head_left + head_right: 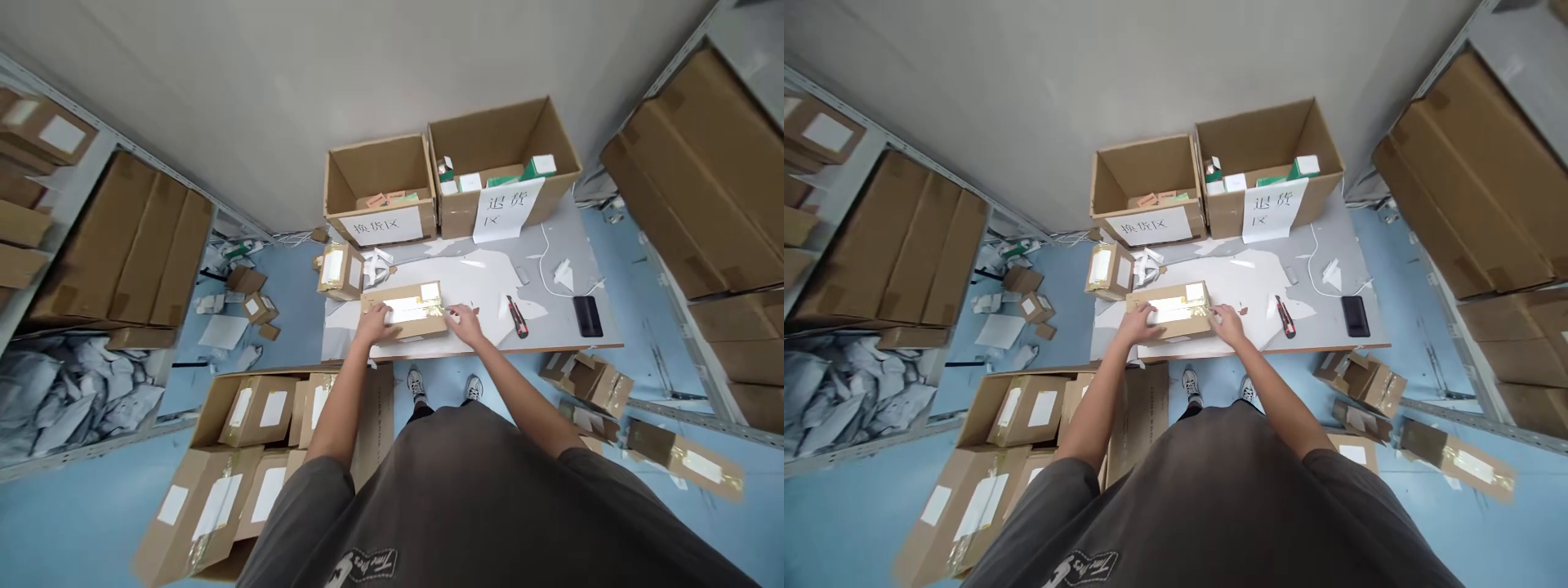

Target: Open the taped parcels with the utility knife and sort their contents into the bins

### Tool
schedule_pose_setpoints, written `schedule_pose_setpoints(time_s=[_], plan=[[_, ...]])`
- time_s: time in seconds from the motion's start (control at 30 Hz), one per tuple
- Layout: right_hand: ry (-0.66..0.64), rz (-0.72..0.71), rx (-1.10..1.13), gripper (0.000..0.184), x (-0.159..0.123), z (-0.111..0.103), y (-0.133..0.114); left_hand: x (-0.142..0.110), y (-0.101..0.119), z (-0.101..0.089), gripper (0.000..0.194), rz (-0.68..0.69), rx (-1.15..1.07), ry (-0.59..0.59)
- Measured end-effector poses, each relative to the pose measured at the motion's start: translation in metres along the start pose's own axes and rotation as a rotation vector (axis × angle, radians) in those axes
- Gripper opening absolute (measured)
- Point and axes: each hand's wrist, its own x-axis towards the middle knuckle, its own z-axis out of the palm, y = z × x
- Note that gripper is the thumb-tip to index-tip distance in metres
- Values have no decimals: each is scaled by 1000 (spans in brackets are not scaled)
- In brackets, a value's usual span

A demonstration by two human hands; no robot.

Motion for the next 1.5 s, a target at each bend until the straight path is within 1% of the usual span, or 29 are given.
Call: schedule_pose_setpoints(time_s=[0.03, 0.07, 0.1, 0.17, 0.23, 0.27, 0.33, 0.4, 0.5, 0.63, 0.7, 0.8, 0.87, 0.93, 1.03, 1.1, 1.17, 1.23, 1.27, 1.33, 1.4, 1.43, 1.5], plan=[[-20, -31, -77, 35, -1, 13, -20, 5, -3, -3, 54, 13, -7, 26], [-26, -29, -151, 41, -2, 25, -35, 11, -7, -7, 52, 34, -6, 41], [-23, -16, -222, 47, -4, 35, -48, 18, -11, -11, 56, 70, 0, 42], [-8, 22, -339, 55, -7, 47, -64, 33, -18, -19, 73, 136, 5, 3], [-15, 50, -427, 59, -10, 50, -71, 48, -25, -28, 87, 163, 5, -67], [-27, 67, -465, 60, -11, 50, -73, 54, -27, -32, 90, 163, 8, -103], [-70, 111, -531, 62, -10, 46, -76, 61, -31, -37, 91, 159, 22, -148], [-119, 159, -585, 65, -8, 41, -78, 62, -31, -38, 89, 150, 33, -157], [-168, 229, -634, 67, 0, 34, -81, 52, -27, -32, 87, 76, 34, -122], [-153, 348, -628, 69, 22, 25, -84, 34, -14, -15, 94, -87, 0, -67], [-136, 404, -593, 65, 37, 21, -88, 24, -3, -4, 96, -173, -43, -52], [-124, 470, -546, 59, 62, 23, -97, 11, 22, 14, 96, -317, -134, -6], [-130, 467, -528, 57, 73, 30, -105, 5, 41, 23, 100, -372, -194, 6], [-135, 429, -528, 56, 75, 39, -111, 2, 55, 29, 104, -407, -242, -1], [-114, 349, -531, 60, 59, 52, -116, -1, 60, 29, 105, -425, -308, -9], [-118, 321, -497, 65, 40, 56, -115, -2, 54, 26, 101, -391, -347, -9], [-148, 323, -445, 67, 24, 59, -113, -5, 44, 22, 94, -319, -376, -16], [-178, 342, -428, 73, 15, 61, -113, -9, 31, 20, 85, -236, -417, -17], [-187, 353, -438, 78, 13, 63, -114, -11, 23, 19, 80, -197, -453, -8], [-186, 371, -467, 94, 14, 67, -116, -17, 7, 21, 70, -139, -563, 30], [-168, 391, -455, 108, 19, 71, -117, -23, -11, 24, 64, -121, -689, 98], [-157, 393, -421, 110, 21, 71, -116, -26, -20, 26, 63, -130, -732, 142], [-138, 351, -304, 107, 24, 66, -110, -31, -35, 31, 62, -183, -764, 223]])
